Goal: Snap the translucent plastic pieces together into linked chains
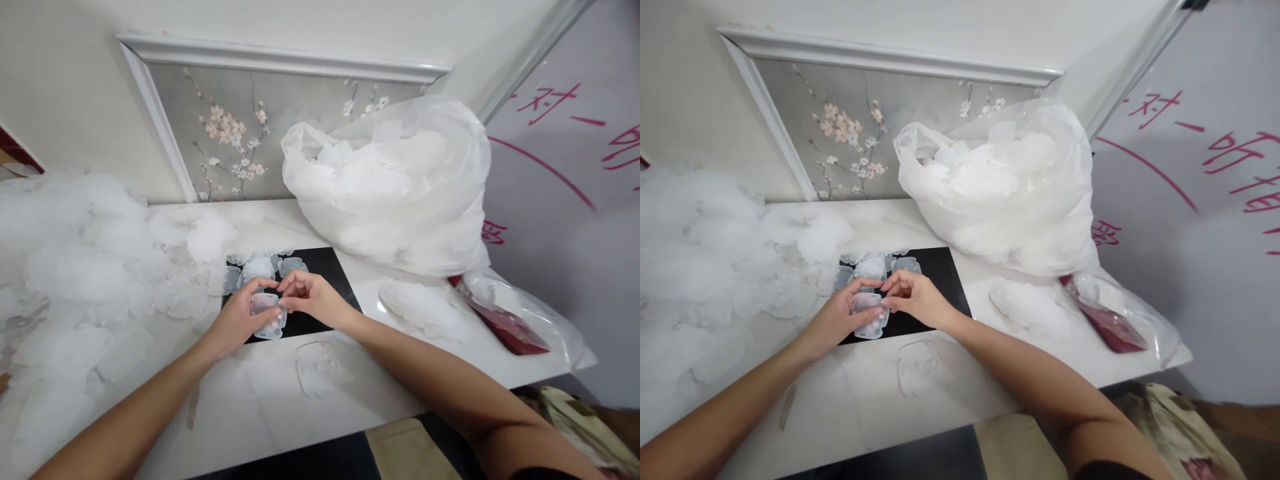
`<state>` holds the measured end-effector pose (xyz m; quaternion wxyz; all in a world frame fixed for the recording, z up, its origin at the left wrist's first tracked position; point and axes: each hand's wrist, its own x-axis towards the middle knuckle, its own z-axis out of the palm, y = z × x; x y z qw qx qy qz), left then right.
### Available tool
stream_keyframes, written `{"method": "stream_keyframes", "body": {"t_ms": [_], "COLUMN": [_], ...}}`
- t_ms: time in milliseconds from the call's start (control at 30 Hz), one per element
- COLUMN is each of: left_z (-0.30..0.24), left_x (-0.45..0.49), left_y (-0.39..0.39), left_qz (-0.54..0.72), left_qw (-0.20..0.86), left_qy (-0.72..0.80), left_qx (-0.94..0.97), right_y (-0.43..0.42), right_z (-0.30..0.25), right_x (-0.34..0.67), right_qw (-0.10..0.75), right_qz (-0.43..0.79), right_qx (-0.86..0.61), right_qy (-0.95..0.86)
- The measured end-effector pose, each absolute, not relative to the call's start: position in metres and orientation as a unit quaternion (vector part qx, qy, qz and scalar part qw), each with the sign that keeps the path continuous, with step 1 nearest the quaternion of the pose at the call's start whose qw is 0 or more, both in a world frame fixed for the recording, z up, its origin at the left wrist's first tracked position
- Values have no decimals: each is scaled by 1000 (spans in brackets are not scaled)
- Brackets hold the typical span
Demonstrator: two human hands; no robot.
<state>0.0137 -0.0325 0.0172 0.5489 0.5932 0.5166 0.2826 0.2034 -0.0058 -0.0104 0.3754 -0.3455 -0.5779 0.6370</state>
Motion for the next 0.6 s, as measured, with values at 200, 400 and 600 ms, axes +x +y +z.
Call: {"method": "stream_keyframes", "body": {"t_ms": [200, 400, 600], "left_z": [23, 19, 5], "left_x": [8, 24, 13], "left_y": [-39, -59, -39], "left_qz": [164, 60, 189], "left_qw": [600, 478, 316], "left_qy": [472, 425, 449], "left_qx": [625, 767, 814], "right_y": [1, 27, 35], "right_z": [-11, -22, -35], "right_x": [212, 235, 240], "right_qw": [378, 362, 319], "right_qz": [500, 256, 260], "right_qx": [-412, -485, -464], "right_qy": [-662, -754, -785]}}
